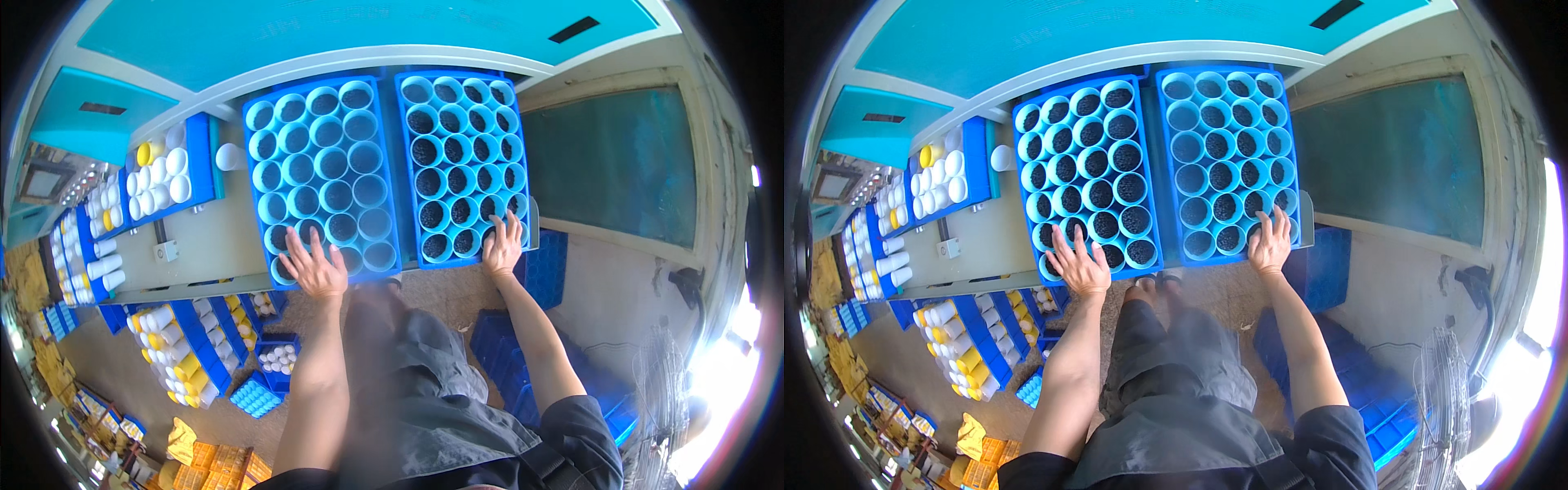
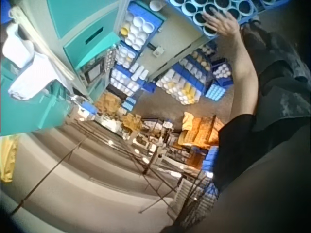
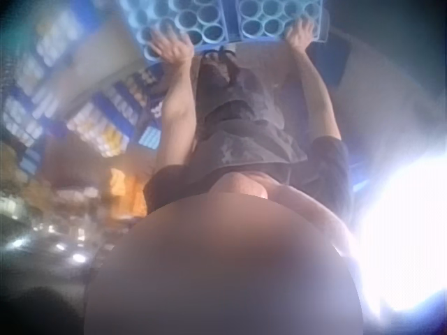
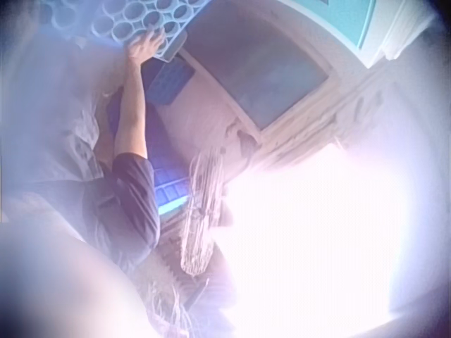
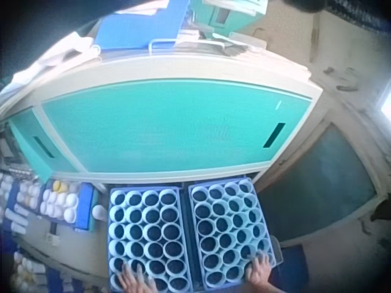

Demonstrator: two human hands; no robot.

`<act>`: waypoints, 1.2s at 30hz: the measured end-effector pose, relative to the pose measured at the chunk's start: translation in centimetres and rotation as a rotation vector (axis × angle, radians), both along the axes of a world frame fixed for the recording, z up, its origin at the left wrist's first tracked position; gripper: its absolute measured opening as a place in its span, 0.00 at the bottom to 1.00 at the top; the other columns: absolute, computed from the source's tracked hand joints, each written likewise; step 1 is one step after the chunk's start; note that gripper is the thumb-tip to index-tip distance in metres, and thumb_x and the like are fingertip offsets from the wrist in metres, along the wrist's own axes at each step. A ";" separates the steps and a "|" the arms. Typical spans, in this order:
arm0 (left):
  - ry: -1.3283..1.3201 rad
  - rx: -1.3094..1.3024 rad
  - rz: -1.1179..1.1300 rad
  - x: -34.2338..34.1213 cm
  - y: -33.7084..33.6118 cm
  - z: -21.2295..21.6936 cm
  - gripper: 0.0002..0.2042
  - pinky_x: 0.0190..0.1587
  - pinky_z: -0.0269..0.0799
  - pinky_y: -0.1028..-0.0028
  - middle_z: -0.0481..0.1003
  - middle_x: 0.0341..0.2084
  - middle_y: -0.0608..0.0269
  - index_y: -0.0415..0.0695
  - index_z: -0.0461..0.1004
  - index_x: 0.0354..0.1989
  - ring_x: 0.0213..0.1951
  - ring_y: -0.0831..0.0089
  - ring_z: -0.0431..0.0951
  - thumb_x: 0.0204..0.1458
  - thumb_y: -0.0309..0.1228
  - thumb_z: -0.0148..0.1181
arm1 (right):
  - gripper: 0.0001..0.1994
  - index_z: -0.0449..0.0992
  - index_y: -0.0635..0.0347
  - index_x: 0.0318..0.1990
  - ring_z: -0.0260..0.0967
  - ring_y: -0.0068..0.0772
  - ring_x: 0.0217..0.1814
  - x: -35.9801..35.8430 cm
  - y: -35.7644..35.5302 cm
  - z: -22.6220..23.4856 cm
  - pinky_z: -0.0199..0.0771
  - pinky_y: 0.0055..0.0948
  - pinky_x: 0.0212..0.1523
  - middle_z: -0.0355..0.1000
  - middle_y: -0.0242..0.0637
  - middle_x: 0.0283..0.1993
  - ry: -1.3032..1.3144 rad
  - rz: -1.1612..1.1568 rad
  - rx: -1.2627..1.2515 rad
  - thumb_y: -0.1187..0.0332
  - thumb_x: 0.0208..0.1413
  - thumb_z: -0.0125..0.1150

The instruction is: The person weighs a small white item, then places white and yellow cylindrical components into blue trays. They carry trays to a machine, load blue cylindrical parts into a green machine, and continue handling components in trays throughout the process.

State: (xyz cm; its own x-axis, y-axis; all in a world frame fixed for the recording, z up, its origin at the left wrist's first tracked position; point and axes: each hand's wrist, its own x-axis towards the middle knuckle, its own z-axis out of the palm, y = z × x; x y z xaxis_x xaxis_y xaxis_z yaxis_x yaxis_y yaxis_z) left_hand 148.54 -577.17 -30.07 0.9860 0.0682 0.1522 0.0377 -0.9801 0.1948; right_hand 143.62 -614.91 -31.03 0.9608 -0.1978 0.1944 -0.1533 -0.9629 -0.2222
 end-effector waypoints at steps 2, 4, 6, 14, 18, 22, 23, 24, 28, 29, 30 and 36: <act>0.003 0.003 -0.005 0.0 0.0 0.0 0.25 0.70 0.46 0.41 0.53 0.72 0.43 0.44 0.71 0.62 0.71 0.46 0.57 0.59 0.42 0.54 | 0.21 0.74 0.54 0.54 0.61 0.62 0.65 0.1 0.0 0.1 0.65 0.51 0.65 0.63 0.53 0.63 -0.014 0.004 0.012 0.71 0.50 0.53; 0.016 0.005 -0.005 0.0 0.1 0.0 0.24 0.70 0.46 0.40 0.53 0.72 0.43 0.45 0.70 0.62 0.71 0.46 0.57 0.59 0.43 0.53 | 0.21 0.74 0.53 0.54 0.61 0.61 0.65 0.1 0.0 0.2 0.65 0.51 0.65 0.64 0.52 0.63 0.009 -0.012 0.019 0.72 0.49 0.54; 0.014 0.005 -0.013 0.1 0.1 -0.1 0.24 0.70 0.45 0.40 0.52 0.72 0.42 0.45 0.70 0.62 0.71 0.46 0.56 0.60 0.43 0.53 | 0.21 0.73 0.54 0.55 0.61 0.62 0.66 0.2 0.0 0.3 0.64 0.51 0.66 0.63 0.52 0.64 0.015 -0.002 0.044 0.72 0.50 0.53; 0.043 0.043 -0.019 0.2 -0.1 -0.1 0.24 0.71 0.41 0.40 0.50 0.73 0.45 0.48 0.68 0.65 0.74 0.48 0.52 0.64 0.45 0.45 | 0.22 0.72 0.53 0.56 0.59 0.59 0.68 0.5 0.1 1.2 0.64 0.49 0.67 0.62 0.50 0.66 0.046 0.003 0.031 0.71 0.50 0.55; 0.060 0.035 -0.014 0.2 0.0 -0.1 0.24 0.71 0.41 0.40 0.50 0.73 0.44 0.47 0.69 0.64 0.74 0.47 0.51 0.63 0.45 0.46 | 0.22 0.74 0.53 0.55 0.60 0.58 0.68 0.3 -0.2 1.2 0.65 0.49 0.66 0.62 0.50 0.66 0.049 -0.015 0.049 0.71 0.49 0.56; 0.032 0.006 -0.019 -0.2 0.1 -0.5 0.24 0.72 0.41 0.41 0.50 0.73 0.42 0.44 0.70 0.63 0.74 0.47 0.50 0.60 0.43 0.52 | 0.22 0.76 0.52 0.53 0.64 0.58 0.65 -0.1 -0.3 0.2 0.68 0.49 0.64 0.66 0.50 0.64 -0.052 0.007 0.043 0.73 0.47 0.56; 0.049 -0.010 -0.008 -0.3 0.1 -0.5 0.25 0.72 0.40 0.42 0.50 0.73 0.43 0.45 0.70 0.63 0.74 0.47 0.49 0.60 0.43 0.53 | 0.22 0.77 0.52 0.53 0.64 0.59 0.65 -0.2 -0.4 -0.1 0.67 0.49 0.64 0.66 0.50 0.64 -0.059 0.005 0.047 0.73 0.48 0.56; 0.052 -0.009 0.004 -0.3 0.1 -0.4 0.26 0.72 0.39 0.42 0.50 0.73 0.43 0.45 0.70 0.63 0.74 0.48 0.48 0.59 0.43 0.54 | 0.21 0.77 0.53 0.53 0.63 0.60 0.66 -0.2 -0.4 -0.2 0.66 0.49 0.65 0.65 0.51 0.65 -0.070 0.010 0.109 0.72 0.49 0.56; 0.155 -0.045 0.026 -0.2 0.8 0.5 0.31 0.74 0.39 0.44 0.49 0.74 0.42 0.41 0.65 0.68 0.75 0.49 0.48 0.61 0.48 0.52 | 0.21 0.71 0.59 0.60 0.56 0.62 0.71 -0.6 -0.3 -0.1 0.57 0.52 0.70 0.59 0.55 0.70 0.032 0.054 0.012 0.73 0.57 0.52; 0.019 -0.180 0.019 -0.4 1.2 0.7 0.32 0.73 0.40 0.44 0.50 0.74 0.42 0.40 0.62 0.69 0.75 0.48 0.49 0.61 0.47 0.53 | 0.22 0.69 0.60 0.63 0.54 0.61 0.73 -0.7 0.1 0.2 0.55 0.52 0.72 0.58 0.56 0.71 0.076 0.033 0.016 0.72 0.60 0.53; 0.013 -0.324 0.018 -0.8 1.8 1.0 0.33 0.73 0.42 0.44 0.51 0.73 0.42 0.39 0.59 0.70 0.74 0.46 0.50 0.61 0.45 0.55 | 0.23 0.67 0.61 0.64 0.52 0.60 0.74 -0.7 0.8 0.7 0.53 0.51 0.72 0.56 0.56 0.72 0.048 0.043 -0.007 0.71 0.61 0.54; -0.085 -0.706 -0.100 -10.2 10.6 -0.1 0.33 0.70 0.52 0.49 0.59 0.68 0.42 0.36 0.60 0.67 0.69 0.41 0.57 0.53 0.33 0.64 | 0.23 0.67 0.64 0.62 0.65 0.56 0.63 2.6 13.7 6.8 0.64 0.48 0.62 0.68 0.52 0.60 -0.184 0.141 0.081 0.74 0.59 0.58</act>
